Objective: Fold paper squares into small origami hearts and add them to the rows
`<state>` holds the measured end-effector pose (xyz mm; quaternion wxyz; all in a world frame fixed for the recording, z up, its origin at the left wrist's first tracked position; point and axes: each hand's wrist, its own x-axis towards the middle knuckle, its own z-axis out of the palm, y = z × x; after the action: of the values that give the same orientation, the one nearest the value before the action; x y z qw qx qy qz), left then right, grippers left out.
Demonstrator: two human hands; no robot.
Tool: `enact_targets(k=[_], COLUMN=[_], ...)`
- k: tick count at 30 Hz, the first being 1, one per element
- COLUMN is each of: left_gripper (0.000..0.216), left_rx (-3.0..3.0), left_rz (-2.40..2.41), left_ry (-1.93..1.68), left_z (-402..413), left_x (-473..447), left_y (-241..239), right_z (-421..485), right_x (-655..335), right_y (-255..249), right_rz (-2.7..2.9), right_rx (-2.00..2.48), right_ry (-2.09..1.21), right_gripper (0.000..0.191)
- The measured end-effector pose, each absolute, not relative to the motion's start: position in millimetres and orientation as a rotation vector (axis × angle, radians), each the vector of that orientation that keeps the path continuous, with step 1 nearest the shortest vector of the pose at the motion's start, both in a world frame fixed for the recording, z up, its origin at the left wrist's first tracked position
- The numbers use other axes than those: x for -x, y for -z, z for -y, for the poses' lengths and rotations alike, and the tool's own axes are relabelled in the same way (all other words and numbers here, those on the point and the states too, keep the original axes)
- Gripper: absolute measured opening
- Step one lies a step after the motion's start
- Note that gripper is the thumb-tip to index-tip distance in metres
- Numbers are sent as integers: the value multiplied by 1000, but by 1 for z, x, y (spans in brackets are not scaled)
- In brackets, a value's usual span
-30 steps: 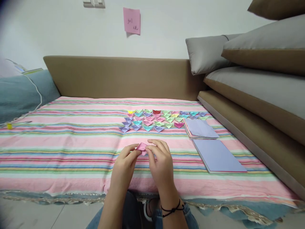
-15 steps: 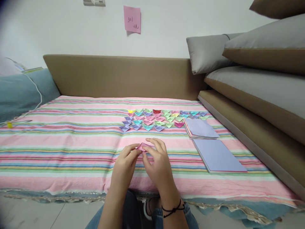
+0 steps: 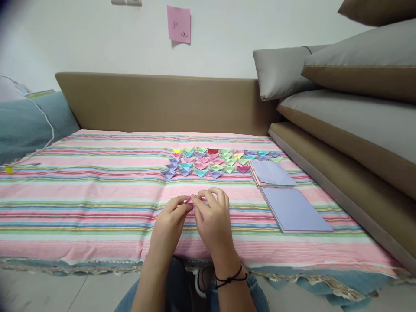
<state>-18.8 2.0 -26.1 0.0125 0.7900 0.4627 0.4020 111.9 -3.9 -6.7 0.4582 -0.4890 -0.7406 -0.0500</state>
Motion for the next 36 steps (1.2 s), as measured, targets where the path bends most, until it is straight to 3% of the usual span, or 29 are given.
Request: enact_targets(k=[23, 28, 36], left_gripper=[20, 39, 35], left_rx=[-2379, -1963, -1239], left_rz=[-1324, -1320, -974], left_ry=[-1182, -1280, -1376], left_z=[-1, -4, -7], left_x=[20, 18, 11], left_y=[21, 21, 19], right_z=[-3, -3, -6], right_x=[-117, -119, -123], right_y=[9, 11, 16], right_rz=[1770, 1449, 1181], right_rx=[1153, 1202, 1142], right_ry=[-29, -298, -689], right_gripper=[16, 9, 6])
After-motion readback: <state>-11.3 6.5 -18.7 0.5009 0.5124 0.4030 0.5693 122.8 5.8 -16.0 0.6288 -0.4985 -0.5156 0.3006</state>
